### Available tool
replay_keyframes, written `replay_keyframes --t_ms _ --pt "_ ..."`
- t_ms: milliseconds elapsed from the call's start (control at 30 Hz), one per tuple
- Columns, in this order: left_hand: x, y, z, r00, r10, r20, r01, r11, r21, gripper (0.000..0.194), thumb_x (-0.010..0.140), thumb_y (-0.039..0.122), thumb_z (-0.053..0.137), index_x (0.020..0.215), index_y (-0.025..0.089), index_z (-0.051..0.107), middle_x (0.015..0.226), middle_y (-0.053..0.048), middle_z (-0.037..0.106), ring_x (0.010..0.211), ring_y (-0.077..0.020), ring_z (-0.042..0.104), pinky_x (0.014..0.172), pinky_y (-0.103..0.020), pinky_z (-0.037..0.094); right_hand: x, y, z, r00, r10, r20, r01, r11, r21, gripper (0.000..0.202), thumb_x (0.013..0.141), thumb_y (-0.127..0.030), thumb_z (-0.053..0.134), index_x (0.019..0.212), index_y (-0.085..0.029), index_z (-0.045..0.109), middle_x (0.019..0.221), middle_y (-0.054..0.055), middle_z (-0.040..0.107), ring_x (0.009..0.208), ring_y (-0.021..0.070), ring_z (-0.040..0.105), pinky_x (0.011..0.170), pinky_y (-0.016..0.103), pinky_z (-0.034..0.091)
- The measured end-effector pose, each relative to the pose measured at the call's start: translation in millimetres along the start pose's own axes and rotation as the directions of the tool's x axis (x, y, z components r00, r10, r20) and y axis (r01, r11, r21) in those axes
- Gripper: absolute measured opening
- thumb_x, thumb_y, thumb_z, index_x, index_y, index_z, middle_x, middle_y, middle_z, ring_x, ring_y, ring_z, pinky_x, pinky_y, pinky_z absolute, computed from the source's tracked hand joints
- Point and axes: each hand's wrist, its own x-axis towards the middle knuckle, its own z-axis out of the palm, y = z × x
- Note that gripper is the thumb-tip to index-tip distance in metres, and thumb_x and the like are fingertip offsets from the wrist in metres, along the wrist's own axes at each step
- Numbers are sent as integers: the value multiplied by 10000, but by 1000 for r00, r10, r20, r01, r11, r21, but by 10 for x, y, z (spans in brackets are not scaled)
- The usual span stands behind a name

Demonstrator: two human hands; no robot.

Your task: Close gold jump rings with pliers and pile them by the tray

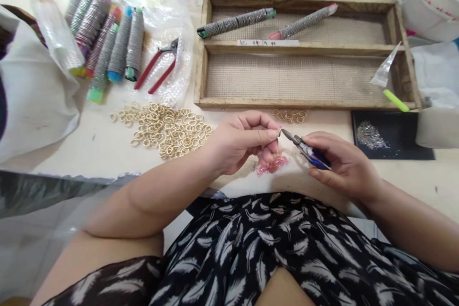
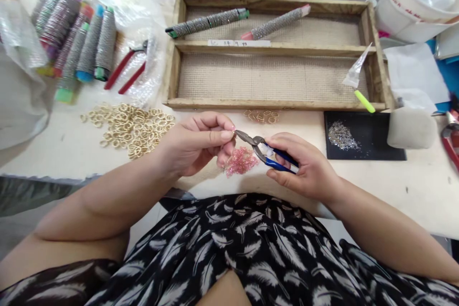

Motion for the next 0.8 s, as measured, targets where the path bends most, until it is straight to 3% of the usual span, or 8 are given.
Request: replay_keyframes --t_ms 300,533,800 --pt "-8 23 13 996 -29 89 32 999 -31 171 781 158 836 775 154 665 537 14 680 395 -68 573 384 -135 435 32 -35 20 998 -58 -24 58 998 -24 589 950 -315 809 1512 -344 637 1213 112 774 1099 315 775 827 436 694" --pt "-21 45 20 1000 -19 18 18 999 39 137 769 157 828 821 164 701 498 31 659 348 -55 506 352 -137 350 41 -46 -7 999 -46 -7 46 996 -71 566 950 -298 798 1487 -363 632 1161 97 769 963 294 770 732 421 691" --pt "5 40 6 999 -25 31 24 1000 20 153 740 179 853 758 154 703 496 25 657 349 -53 509 349 -141 342 51 -51 -7 997 -81 11 82 990 -118 573 975 -278 770 1510 -351 580 1202 110 751 873 267 754 679 402 674"
